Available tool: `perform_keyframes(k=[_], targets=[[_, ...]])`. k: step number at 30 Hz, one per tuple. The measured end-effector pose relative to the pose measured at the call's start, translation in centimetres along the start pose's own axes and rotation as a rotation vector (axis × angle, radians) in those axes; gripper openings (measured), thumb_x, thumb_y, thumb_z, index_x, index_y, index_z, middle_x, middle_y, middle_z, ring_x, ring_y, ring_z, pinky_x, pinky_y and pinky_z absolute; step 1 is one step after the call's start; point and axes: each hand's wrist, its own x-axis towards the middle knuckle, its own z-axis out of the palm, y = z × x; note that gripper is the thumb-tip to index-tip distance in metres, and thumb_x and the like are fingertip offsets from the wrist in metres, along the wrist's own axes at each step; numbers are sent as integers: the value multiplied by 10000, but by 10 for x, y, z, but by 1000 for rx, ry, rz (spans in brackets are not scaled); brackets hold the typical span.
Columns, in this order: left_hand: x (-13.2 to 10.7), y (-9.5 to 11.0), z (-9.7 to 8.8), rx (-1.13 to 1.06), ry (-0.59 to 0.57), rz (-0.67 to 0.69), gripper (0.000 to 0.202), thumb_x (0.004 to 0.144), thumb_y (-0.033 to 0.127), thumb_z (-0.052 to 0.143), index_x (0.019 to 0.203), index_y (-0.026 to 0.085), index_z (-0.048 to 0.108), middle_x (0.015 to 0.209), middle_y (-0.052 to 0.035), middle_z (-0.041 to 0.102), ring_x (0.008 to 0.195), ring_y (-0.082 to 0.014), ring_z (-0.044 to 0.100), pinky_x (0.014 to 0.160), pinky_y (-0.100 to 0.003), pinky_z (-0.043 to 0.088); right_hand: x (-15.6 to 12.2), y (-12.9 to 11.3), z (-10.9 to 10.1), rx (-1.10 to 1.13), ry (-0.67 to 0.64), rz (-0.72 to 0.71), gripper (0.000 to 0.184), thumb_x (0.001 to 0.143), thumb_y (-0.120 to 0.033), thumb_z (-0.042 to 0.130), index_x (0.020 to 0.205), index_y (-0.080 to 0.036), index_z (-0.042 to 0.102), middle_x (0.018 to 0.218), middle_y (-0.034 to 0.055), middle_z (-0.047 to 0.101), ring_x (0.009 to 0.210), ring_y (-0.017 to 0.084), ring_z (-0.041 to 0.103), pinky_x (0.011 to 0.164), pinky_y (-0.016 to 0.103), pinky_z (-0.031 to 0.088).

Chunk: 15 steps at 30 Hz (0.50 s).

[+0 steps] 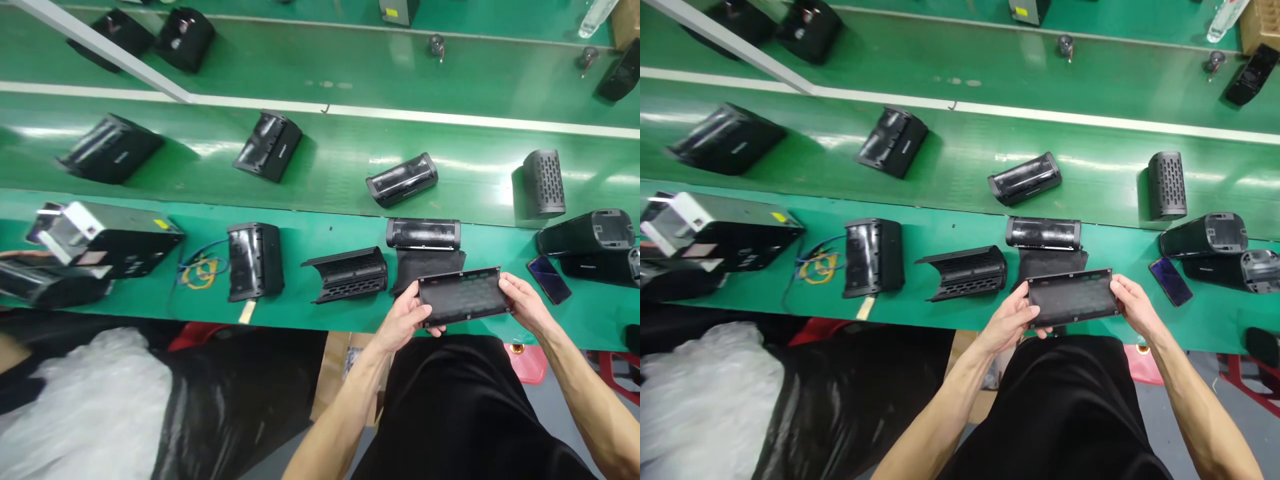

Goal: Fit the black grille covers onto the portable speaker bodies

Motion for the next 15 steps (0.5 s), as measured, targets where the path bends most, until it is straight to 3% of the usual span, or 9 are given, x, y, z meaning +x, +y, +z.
perform_keyframes(k=[5,9,12,15], targets=[[1,3,-15,-114,-52,14,727,869,453,879,1436,201,499,941,-77,808,702,-264,808,597,-314,633,17,-22,8,-15,-43,43,516,760,-680,893,864,-227,667,635,-33,548,494,116,441,448,249,398],[21,11,-33,-337,-179,-48,745,930,787,644,1363,182,624,1040,-135,827,806,-329,824,662,-408,651,32,-49,13,-59,-141,101,517,762,-667,899,839,-217,655,587,-51,478,465,102,378,428,249,338],[45,19,-36,-484,-214,-98,789,981,817,520,1292,119,716,1119,-166,825,928,-283,813,797,-363,631,47,-64,23,-147,-243,129,527,770,-678,893,838,-210,659,581,-48,495,472,107,405,446,248,354],[59,27,-33,-483,-430,-221,909,979,860,419,1327,77,725,1079,-201,821,886,-320,802,735,-381,604,74,-81,36,-300,-390,138,561,796,-732,851,869,-207,667,632,-32,560,510,118,477,486,246,405]])
